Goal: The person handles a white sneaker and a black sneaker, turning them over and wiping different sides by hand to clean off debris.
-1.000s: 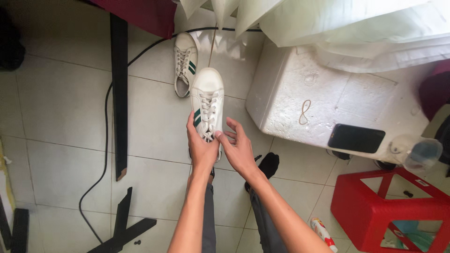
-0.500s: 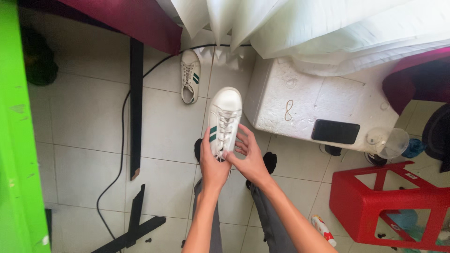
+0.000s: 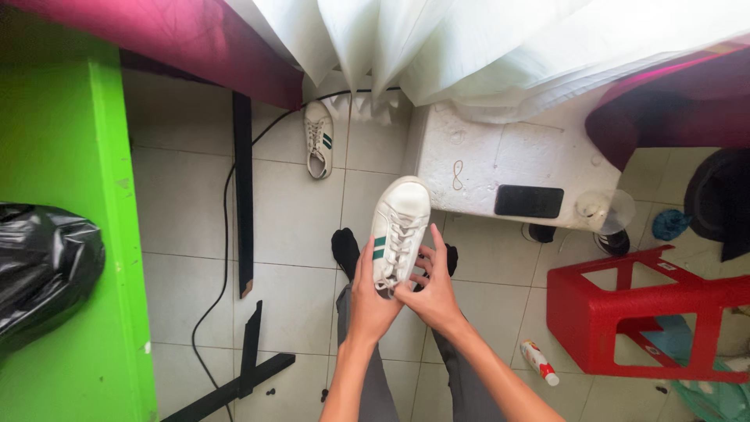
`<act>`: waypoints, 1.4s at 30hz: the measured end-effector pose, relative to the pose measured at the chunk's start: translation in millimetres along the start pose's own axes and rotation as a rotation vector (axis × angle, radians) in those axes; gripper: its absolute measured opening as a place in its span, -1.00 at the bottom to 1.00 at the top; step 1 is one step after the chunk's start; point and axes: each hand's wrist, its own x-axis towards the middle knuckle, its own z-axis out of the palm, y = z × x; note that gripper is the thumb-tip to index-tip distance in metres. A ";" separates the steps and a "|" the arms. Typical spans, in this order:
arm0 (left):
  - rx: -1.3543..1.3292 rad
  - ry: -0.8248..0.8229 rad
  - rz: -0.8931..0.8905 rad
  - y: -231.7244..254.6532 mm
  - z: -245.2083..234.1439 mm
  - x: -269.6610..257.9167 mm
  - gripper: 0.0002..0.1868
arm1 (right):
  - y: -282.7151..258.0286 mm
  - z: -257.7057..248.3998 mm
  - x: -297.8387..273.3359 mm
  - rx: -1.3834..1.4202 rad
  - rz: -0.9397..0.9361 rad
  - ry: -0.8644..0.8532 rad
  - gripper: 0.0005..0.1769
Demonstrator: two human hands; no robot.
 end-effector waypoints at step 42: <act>0.177 -0.006 0.224 229.5 33.5 -246.2 -0.07 | -153.3 -136.8 -246.3 0.111 -0.149 -0.006 0.24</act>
